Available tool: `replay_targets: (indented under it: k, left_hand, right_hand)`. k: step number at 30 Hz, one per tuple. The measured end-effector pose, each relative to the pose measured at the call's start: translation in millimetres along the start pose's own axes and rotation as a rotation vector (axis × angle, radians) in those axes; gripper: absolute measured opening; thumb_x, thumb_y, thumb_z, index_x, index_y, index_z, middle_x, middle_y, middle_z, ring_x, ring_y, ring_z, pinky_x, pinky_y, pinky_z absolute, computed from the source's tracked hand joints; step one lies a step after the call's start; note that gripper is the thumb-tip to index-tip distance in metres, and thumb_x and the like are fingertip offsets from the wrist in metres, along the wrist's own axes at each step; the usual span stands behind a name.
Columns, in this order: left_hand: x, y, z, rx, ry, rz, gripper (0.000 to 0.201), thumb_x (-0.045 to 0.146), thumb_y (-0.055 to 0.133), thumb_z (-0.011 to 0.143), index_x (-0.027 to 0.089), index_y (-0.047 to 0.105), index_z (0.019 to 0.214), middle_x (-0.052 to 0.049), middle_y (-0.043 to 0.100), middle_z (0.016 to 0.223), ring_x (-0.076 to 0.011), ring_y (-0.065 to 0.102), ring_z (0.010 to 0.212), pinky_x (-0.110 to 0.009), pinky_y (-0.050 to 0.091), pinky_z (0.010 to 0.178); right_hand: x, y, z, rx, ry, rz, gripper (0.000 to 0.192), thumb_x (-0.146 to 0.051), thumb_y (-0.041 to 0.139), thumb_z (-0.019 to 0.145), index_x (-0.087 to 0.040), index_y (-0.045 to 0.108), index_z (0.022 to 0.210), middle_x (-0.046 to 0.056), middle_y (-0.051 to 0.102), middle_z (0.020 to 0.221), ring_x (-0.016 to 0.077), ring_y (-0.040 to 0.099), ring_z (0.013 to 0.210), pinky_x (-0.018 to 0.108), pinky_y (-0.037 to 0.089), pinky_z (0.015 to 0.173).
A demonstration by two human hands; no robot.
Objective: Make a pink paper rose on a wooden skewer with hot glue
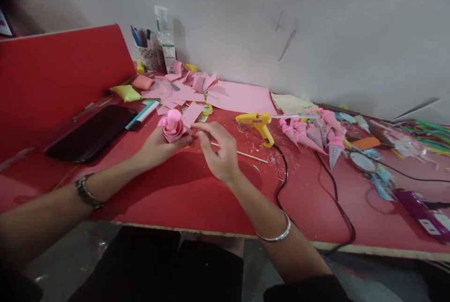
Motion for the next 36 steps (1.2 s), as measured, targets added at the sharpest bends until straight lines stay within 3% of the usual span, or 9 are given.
replay_targets:
  k: [6,12,21,24,28,36]
  left_hand:
    - [-9.0,0.1,0.3,-0.034,-0.157,-0.142,0.027,0.04,0.054,0.07,0.014,0.053,0.061,0.003,0.047,0.051,-0.0058,0.038,0.045,-0.02,0.031,0.044]
    - [-10.1,0.3,-0.8,0.024,-0.227,-0.154,0.026,0.035,0.057,0.068,0.015,0.047,0.056,0.006,0.034,0.045,-0.0044,0.03,0.042,-0.02,0.024,0.041]
    - [-8.0,4.8,-0.5,-0.049,-0.242,-0.204,0.026,0.034,0.054,0.07,0.017,0.041,0.055,0.007,0.031,0.046,-0.0048,0.028,0.043,-0.022,0.021,0.041]
    - [-10.7,8.1,-0.6,-0.086,-0.294,-0.35,0.025,0.035,0.056,0.068,0.017,0.042,0.058,0.008,0.03,0.045,-0.0045,0.028,0.041,-0.021,0.021,0.04]
    - [-16.2,14.9,-4.0,-0.185,-0.472,-0.516,0.027,0.032,0.058,0.07,0.018,0.038,0.058,0.009,0.026,0.045,-0.0029,0.023,0.038,-0.019,0.017,0.039]
    - [-16.2,21.0,-10.2,-0.281,-0.624,-0.483,0.027,0.025,0.049,0.078,0.016,0.039,0.055,0.007,0.033,0.043,-0.0014,0.025,0.034,-0.019,0.016,0.035]
  right_hand:
    - [4.7,6.4,-1.0,-0.089,0.001,-0.029,0.014,-0.018,0.053,0.076,-0.021,0.058,0.089,0.001,0.053,0.075,0.0106,0.053,0.067,0.025,0.048,0.059]
    - [2.3,5.3,-0.8,-0.062,-0.055,-0.147,0.008,-0.015,0.054,0.076,-0.019,0.057,0.082,0.0,0.052,0.071,0.01,0.05,0.065,0.025,0.045,0.059]
    - [1.4,6.2,-1.8,-0.037,-0.019,-0.111,0.006,-0.013,0.05,0.076,-0.018,0.053,0.073,-0.001,0.05,0.068,0.0091,0.048,0.063,0.023,0.043,0.058]
    - [6.6,4.0,-0.6,0.051,0.104,0.006,0.006,-0.017,0.048,0.078,-0.018,0.051,0.073,-0.002,0.05,0.067,0.0073,0.048,0.06,0.021,0.043,0.056]
    - [14.0,-3.8,0.8,0.208,0.213,0.087,0.008,-0.021,0.047,0.079,-0.018,0.052,0.075,-0.003,0.049,0.064,0.0058,0.047,0.054,0.019,0.042,0.05]
    - [3.5,0.1,0.0,0.063,0.033,-0.037,0.013,-0.013,0.051,0.076,-0.02,0.061,0.079,0.0,0.06,0.076,0.0094,0.055,0.071,0.023,0.047,0.063]
Point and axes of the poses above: each hand's wrist, its own z-axis towards the middle knuckle, its own y-axis out of the palm, x = y × z, the point moved 4 cm from there along z, towards the middle knuckle
